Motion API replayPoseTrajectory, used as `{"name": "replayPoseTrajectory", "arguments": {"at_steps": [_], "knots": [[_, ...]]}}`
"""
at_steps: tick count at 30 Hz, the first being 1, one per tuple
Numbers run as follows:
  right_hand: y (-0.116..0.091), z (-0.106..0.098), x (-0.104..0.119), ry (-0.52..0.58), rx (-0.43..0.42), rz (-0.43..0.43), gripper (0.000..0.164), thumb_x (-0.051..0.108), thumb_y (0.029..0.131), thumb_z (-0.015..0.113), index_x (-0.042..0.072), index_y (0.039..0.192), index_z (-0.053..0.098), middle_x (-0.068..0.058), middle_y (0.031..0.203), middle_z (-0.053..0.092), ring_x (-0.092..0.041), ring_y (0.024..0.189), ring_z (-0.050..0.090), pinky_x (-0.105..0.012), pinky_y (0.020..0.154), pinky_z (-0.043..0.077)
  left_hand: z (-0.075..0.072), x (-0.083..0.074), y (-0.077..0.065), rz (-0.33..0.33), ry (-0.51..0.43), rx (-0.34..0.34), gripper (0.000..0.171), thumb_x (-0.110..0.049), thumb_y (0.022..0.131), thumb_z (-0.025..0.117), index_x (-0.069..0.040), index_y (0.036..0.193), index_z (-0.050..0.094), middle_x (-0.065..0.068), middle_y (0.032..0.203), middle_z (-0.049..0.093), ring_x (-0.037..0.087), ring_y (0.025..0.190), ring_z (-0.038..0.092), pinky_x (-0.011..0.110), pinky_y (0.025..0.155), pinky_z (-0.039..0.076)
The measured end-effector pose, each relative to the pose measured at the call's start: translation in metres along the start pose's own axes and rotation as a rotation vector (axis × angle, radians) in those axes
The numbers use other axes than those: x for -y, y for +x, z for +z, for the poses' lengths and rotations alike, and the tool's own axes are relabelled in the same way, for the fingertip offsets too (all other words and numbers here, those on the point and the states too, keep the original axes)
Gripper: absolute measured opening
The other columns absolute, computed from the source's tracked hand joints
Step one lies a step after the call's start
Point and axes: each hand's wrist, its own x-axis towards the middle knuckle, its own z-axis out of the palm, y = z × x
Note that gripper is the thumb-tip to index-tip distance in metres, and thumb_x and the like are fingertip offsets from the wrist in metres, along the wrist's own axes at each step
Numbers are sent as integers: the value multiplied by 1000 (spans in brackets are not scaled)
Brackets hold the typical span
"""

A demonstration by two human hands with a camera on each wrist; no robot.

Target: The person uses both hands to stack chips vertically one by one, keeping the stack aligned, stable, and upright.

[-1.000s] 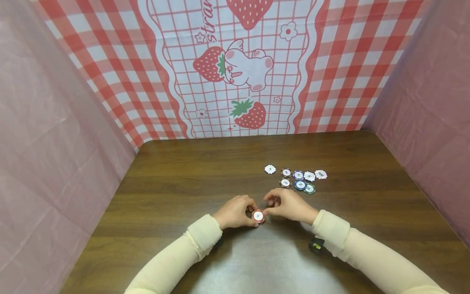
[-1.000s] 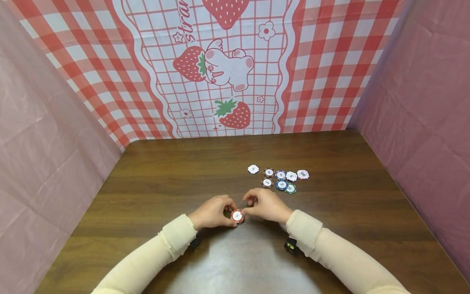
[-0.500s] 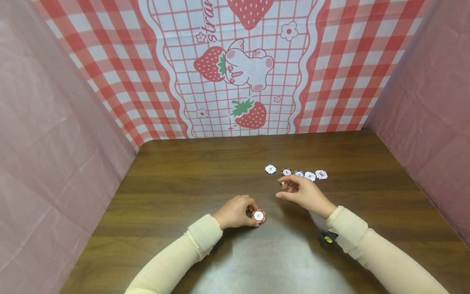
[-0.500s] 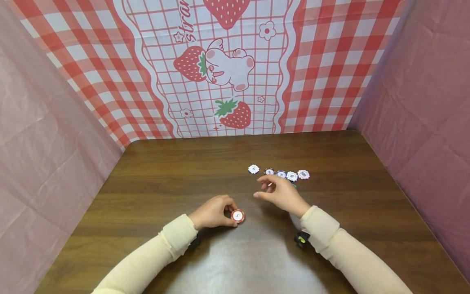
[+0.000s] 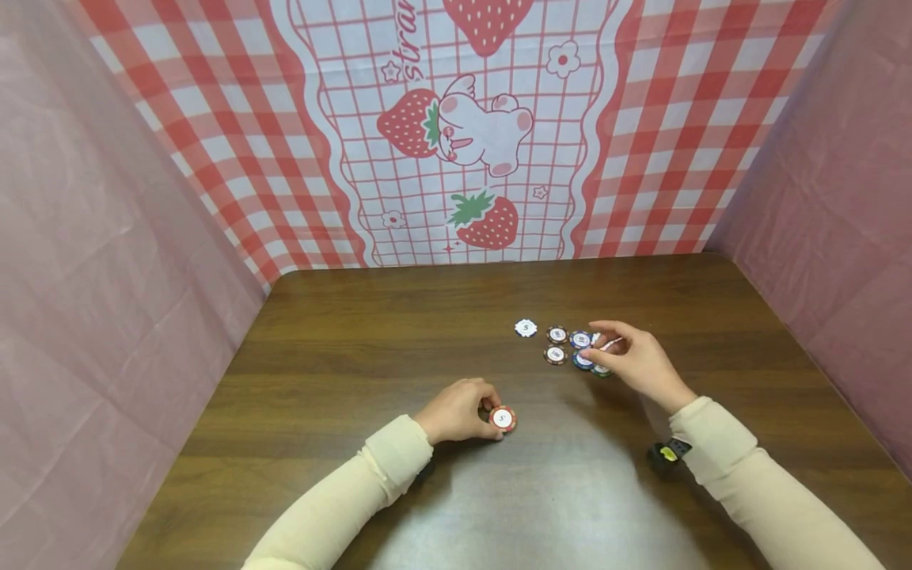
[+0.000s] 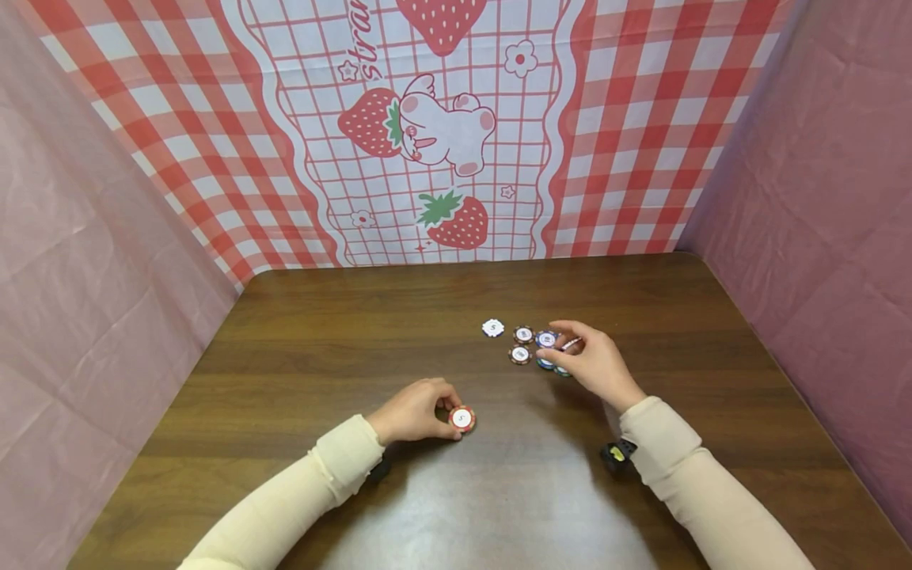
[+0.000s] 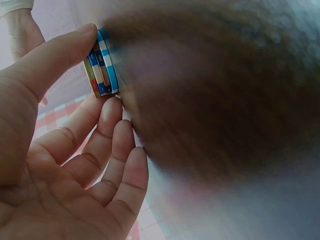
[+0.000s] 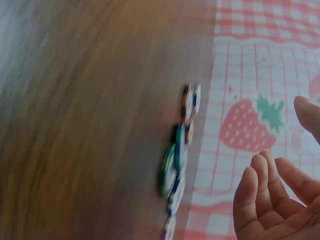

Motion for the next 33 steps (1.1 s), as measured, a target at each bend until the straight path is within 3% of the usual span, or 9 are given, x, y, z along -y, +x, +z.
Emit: {"name": "replayPoseTrajectory", "arguments": {"at_steps": [9, 16, 23, 33], "knots": [[-1, -18, -25, 19, -54, 80, 55, 31, 88, 73, 2, 132, 57, -17, 103, 67, -5, 80, 58, -17, 66, 47, 0, 0, 0, -2, -7, 4, 32, -29, 67, 87, -16, 90, 70, -6, 83, 63, 5, 78, 54, 19, 74, 43], [0, -27, -43, 39, -51, 122, 62, 34, 90, 70, -1, 137, 51, -18, 106, 65, 4, 79, 57, -17, 66, 49, 0, 0, 0, -1, -4, 1, 32, -29, 67, 87, -16, 90, 70, -6, 83, 64, 5, 78, 54, 19, 74, 44], [2, -32, -54, 41, 18, 194, 71, 42, 90, 68, -3, 141, 46, -23, 110, 63, -9, 75, 62, -27, 66, 54, 0, 1, 0, 2, 0, -3, 32, -29, 67, 87, -16, 90, 70, -6, 83, 63, 5, 78, 54, 19, 74, 44], [6, -37, -66, 4, 71, 253, 78, 47, 89, 67, -6, 140, 43, -21, 107, 63, -10, 74, 61, -25, 66, 53, 0, 0, 0, -3, -1, 1, 32, -29, 67, 87, -16, 91, 70, -7, 83, 64, 5, 79, 55, 19, 74, 44]]}}
